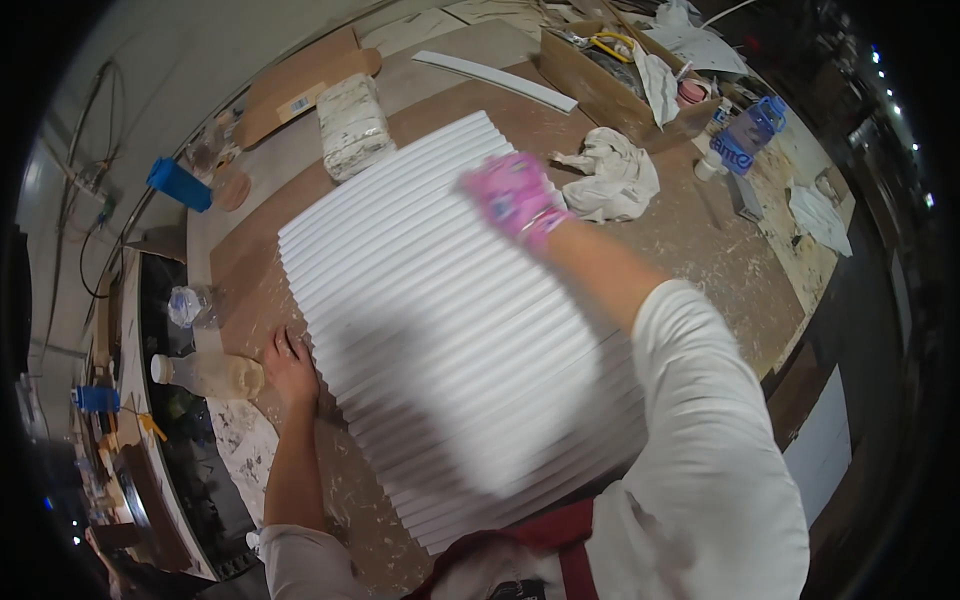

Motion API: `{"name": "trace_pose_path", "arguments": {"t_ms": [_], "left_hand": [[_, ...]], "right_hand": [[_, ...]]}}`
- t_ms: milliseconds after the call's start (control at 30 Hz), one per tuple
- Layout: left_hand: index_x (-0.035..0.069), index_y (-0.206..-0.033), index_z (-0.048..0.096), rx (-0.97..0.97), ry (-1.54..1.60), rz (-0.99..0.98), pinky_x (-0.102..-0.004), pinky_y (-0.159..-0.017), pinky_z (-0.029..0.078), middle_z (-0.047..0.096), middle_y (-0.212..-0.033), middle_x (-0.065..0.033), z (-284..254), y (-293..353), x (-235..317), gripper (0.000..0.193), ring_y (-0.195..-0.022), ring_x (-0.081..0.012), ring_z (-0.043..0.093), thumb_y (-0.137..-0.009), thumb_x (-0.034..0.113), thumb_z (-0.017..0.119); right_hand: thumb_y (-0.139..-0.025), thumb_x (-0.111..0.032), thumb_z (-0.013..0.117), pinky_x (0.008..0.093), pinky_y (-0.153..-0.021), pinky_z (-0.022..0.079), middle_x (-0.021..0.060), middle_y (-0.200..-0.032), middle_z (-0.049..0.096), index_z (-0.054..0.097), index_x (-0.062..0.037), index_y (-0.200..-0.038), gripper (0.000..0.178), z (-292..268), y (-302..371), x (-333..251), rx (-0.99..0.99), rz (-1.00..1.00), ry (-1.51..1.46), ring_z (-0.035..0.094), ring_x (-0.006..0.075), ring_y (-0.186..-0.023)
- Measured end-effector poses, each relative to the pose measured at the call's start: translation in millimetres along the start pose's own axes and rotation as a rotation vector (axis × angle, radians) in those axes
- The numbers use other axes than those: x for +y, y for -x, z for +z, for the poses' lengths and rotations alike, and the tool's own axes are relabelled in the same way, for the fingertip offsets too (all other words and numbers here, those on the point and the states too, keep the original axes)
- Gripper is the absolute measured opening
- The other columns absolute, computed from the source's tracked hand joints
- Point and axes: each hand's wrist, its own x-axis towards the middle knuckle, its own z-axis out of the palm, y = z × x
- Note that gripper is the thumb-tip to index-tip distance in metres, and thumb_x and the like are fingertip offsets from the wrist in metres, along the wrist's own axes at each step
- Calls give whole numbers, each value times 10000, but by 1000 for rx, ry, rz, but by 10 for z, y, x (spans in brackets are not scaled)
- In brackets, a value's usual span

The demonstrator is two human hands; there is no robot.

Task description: The person wipes a corrugated white furniture panel with a cloth, applying liquid from a bottle to the cloth throughout the process.

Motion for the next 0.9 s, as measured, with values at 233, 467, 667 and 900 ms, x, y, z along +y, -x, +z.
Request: {"name": "trace_pose_path", "arguments": {"t_ms": [233,467,667,900], "left_hand": [[81,-1290,540,-3,-117,-5,-453,-1011,385,516,-1327,-125,-10,45,40,388,-1201,-329,497,-939,243,506],[78,-1296,531,32,-123,28,-452,-1025,364,507,-1330,-131,25,-2,24,435,-1236,-305,473,-906,269,531],[75,-1284,545,10,-79,-29,-462,-1024,343,510,-1326,-129,13,28,21,430,-1246,-294,466,-903,273,533],[82,-1312,511,-49,-25,-85,-452,-1037,304,464,-1372,-112,22,33,62,458,-1300,-277,411,-893,263,554]], "right_hand": [[-870,-252,603,456,-815,475,150,-1018,619,561,-126,-1229,383,-322,209,744,-17,-169,287,606,352,-931],[-895,-219,598,409,-623,520,100,-783,657,663,-113,-953,137,-289,-48,617,233,-359,466,641,289,-683],[-941,-279,508,384,-726,495,111,-777,661,671,-119,-860,242,919,-646,-1593,-25,-430,-149,644,280,-735],[-887,-295,530,411,-737,503,105,-777,650,669,-136,-852,214,962,-828,-1434,-85,-482,2,640,282,-735]]}}
